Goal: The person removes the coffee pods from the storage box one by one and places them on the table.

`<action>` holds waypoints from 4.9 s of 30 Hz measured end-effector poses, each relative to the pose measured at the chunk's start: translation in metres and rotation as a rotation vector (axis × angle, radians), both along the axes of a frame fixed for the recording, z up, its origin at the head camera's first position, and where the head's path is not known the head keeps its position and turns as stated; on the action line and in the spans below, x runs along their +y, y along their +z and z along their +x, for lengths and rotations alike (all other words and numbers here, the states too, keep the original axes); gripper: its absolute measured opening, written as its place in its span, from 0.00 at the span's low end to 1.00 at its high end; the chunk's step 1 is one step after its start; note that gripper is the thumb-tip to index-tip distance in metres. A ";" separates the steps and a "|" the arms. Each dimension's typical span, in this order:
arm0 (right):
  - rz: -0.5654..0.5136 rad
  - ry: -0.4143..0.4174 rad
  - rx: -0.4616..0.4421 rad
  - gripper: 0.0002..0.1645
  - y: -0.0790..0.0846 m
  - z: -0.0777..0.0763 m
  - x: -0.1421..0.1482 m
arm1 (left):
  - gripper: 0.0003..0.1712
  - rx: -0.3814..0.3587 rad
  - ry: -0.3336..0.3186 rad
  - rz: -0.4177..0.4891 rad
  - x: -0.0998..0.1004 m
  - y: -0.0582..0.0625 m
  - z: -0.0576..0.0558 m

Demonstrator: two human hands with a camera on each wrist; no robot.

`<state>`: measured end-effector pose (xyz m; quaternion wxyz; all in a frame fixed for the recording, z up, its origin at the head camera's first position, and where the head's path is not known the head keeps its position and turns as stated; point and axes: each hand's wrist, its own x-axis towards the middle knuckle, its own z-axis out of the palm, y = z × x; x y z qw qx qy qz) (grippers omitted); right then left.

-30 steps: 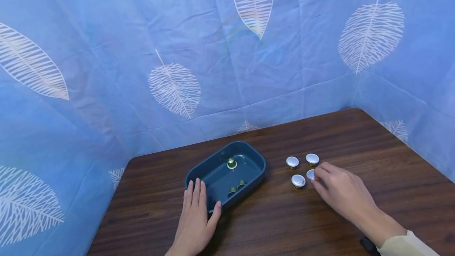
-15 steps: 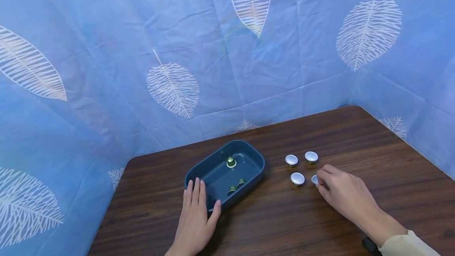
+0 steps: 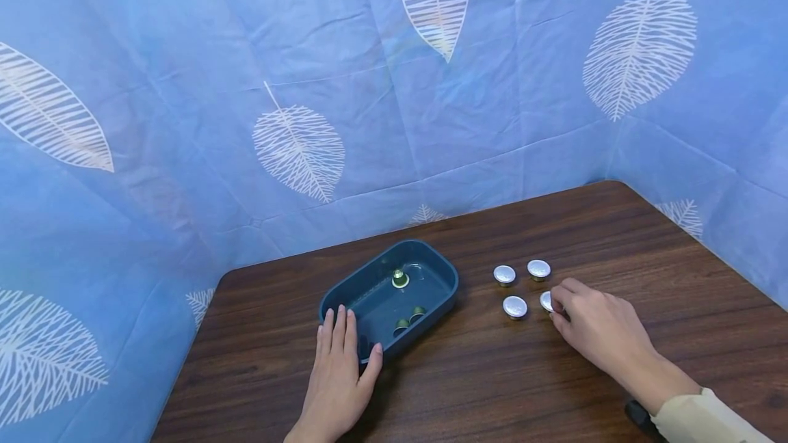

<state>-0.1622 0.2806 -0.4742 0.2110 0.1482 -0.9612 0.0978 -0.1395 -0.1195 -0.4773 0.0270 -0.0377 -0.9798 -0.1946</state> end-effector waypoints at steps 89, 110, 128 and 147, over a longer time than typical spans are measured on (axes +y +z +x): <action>0.200 0.495 -0.129 0.20 0.096 -0.053 -0.143 | 0.49 0.011 -0.015 -0.005 -0.003 0.001 -0.002; 0.259 0.533 -0.378 0.14 0.086 -0.067 -0.179 | 0.49 0.009 -0.029 0.010 -0.004 0.001 -0.003; 0.191 0.460 -0.666 0.10 0.087 -0.083 -0.198 | 0.50 -0.016 -0.026 0.023 -0.003 0.002 -0.003; 0.195 0.448 -0.725 0.08 0.079 -0.087 -0.211 | 0.49 -0.004 -0.025 -0.010 -0.004 0.002 -0.004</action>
